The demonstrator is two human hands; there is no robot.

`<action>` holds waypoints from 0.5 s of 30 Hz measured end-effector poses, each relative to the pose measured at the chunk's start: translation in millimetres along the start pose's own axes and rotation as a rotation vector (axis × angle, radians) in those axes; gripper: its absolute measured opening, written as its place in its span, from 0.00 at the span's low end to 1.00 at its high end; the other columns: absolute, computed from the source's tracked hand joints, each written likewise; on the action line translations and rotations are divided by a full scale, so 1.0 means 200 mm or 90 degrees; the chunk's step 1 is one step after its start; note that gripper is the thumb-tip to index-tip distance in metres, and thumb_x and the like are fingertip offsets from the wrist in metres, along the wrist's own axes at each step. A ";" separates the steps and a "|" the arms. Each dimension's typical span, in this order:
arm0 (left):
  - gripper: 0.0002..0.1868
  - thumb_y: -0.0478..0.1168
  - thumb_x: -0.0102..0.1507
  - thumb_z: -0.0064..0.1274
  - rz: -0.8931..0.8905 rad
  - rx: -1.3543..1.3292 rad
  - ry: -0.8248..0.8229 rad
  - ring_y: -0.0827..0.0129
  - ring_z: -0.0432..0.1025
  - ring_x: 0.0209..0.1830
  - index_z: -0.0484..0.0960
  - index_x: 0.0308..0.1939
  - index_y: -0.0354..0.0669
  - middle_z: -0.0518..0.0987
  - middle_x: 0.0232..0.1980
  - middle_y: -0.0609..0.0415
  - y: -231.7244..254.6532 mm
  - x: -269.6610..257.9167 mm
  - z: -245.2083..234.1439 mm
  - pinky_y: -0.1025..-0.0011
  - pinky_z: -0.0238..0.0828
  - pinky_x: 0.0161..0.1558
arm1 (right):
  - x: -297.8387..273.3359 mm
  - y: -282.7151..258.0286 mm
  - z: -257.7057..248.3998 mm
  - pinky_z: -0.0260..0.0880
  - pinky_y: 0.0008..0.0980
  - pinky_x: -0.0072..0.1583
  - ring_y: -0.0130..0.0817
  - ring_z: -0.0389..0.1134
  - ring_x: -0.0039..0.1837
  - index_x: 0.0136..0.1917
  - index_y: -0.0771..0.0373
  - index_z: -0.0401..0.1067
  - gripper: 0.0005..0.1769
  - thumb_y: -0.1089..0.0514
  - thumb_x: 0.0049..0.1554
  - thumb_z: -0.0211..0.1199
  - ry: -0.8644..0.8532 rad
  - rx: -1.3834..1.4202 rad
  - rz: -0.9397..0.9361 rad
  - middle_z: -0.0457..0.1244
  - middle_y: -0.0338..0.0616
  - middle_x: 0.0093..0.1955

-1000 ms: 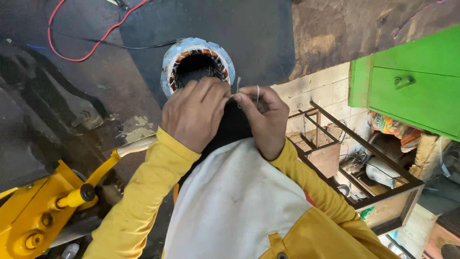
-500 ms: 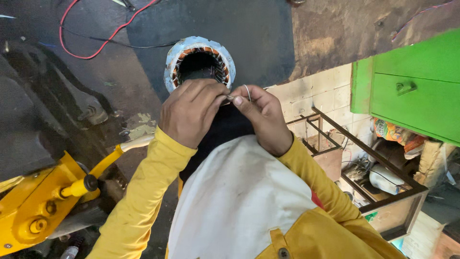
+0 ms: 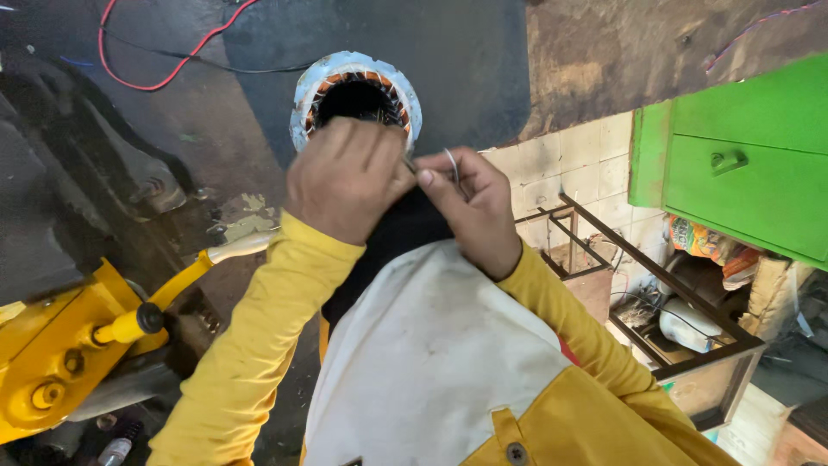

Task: The person winds copper wire around a stator core using a handheld tool. They use a hammer to tap the wire into place and a screwdriver to adjust the winding. The person also uses scissors to cut the wire and continues to wind and secure the copper wire into the stator slots.

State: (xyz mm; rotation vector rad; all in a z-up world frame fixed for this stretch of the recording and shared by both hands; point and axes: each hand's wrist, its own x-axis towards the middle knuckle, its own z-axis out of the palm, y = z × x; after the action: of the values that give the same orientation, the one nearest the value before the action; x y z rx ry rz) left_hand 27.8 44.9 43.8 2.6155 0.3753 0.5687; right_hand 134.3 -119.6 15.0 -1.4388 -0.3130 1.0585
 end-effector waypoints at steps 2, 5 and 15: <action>0.10 0.39 0.61 0.63 -0.028 0.051 -0.003 0.60 0.71 0.46 0.79 0.43 0.42 0.76 0.41 0.54 -0.04 0.02 0.01 0.63 0.72 0.47 | -0.04 -0.04 -0.02 0.62 0.24 0.48 0.22 0.60 0.44 0.64 0.65 0.74 0.14 0.66 0.65 0.62 -0.037 -0.245 -0.083 0.62 0.38 0.43; 0.11 0.39 0.63 0.63 -0.066 0.055 -0.030 0.60 0.71 0.48 0.80 0.46 0.43 0.76 0.42 0.54 -0.06 0.02 0.03 0.62 0.72 0.49 | -0.04 -0.09 -0.05 0.60 0.30 0.46 0.31 0.58 0.42 0.71 0.60 0.72 0.23 0.69 0.63 0.62 -0.076 -0.491 -0.253 0.57 0.42 0.38; 0.13 0.38 0.65 0.60 -0.059 0.140 0.003 0.63 0.71 0.57 0.80 0.52 0.43 0.78 0.51 0.57 -0.02 -0.03 0.04 0.64 0.68 0.55 | -0.03 -0.21 0.00 0.64 0.36 0.44 0.36 0.62 0.41 0.72 0.63 0.69 0.31 0.66 0.56 0.65 -0.116 -0.849 -0.451 0.58 0.40 0.37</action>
State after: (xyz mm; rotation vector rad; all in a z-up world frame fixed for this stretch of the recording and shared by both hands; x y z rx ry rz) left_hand 25.9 44.4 34.0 2.7873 0.5877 0.5287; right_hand 147.8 -115.6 55.5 -2.0720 -1.7495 0.2910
